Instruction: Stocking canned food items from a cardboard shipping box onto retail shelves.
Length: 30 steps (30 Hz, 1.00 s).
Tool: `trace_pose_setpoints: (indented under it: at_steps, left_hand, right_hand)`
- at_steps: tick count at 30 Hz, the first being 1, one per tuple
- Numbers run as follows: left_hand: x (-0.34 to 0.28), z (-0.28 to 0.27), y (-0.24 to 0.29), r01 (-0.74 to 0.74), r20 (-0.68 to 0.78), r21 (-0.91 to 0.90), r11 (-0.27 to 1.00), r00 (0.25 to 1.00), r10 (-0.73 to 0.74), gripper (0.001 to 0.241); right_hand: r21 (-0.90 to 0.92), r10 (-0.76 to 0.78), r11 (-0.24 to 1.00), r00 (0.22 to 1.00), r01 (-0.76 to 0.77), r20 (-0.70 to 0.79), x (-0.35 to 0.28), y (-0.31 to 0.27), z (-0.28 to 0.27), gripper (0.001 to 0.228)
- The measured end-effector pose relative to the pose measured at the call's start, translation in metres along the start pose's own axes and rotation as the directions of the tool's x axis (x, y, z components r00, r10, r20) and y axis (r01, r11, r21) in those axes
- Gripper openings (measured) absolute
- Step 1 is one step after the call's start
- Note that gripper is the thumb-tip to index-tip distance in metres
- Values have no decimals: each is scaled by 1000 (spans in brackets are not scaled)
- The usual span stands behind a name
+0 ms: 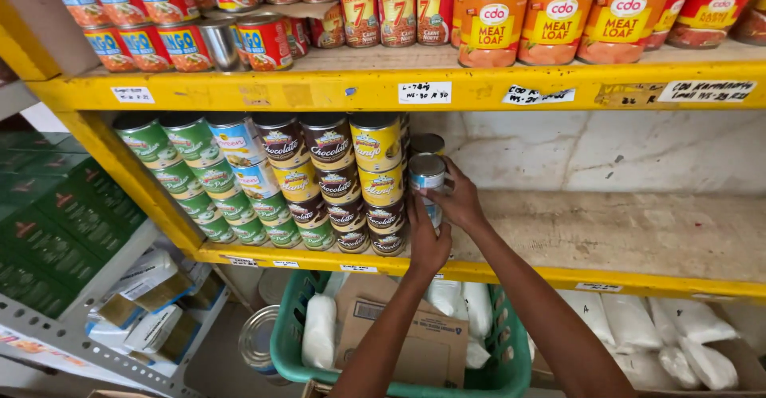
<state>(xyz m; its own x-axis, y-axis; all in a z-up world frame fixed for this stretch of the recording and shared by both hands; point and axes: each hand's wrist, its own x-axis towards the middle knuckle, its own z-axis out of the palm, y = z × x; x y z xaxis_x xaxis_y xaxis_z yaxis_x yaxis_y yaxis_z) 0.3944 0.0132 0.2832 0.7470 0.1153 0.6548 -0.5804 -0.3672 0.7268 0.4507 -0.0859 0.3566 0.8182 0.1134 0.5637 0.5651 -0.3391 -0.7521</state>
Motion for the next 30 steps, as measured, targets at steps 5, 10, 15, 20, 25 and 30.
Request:
trace_pose_setpoints:
  at_steps: [5, 10, 15, 20, 25, 30]
  left_hand:
    - [-8, 5, -9, 37, -9, -15, 999, 999, -37, 93]
    - [-19, 14, -18, 48, 17, -35, 998, 999, -48, 98]
    - [-25, 11, -24, 75, 73, -12, 997, 995, -74, 103]
    - [-23, 5, -24, 78, 123, 4, 997, 989, -78, 104]
    - [-37, -4, -21, 39, 114, 40, 998, 993, -43, 99]
    - [-72, -24, 9, -29, 69, 60, 998, 997, 25, 80]
  right_hand:
    - [41, -2, 999, 994, -3, 113, -4, 13, -1, 100]
    - [122, 40, 991, 983, -63, 178, -9, 6, -1, 100]
    - [62, -42, 997, 996, 37, 78, -16, 9, 4, 89]
    - [-51, 21, 999, 996, -16, 91, -21, 12, 4, 94]
    - [-20, -79, 996, 984, 83, 159, -33, 48, -2, 91]
    - [-70, 2, 998, 990, -12, -139, -73, 46, -9, 64]
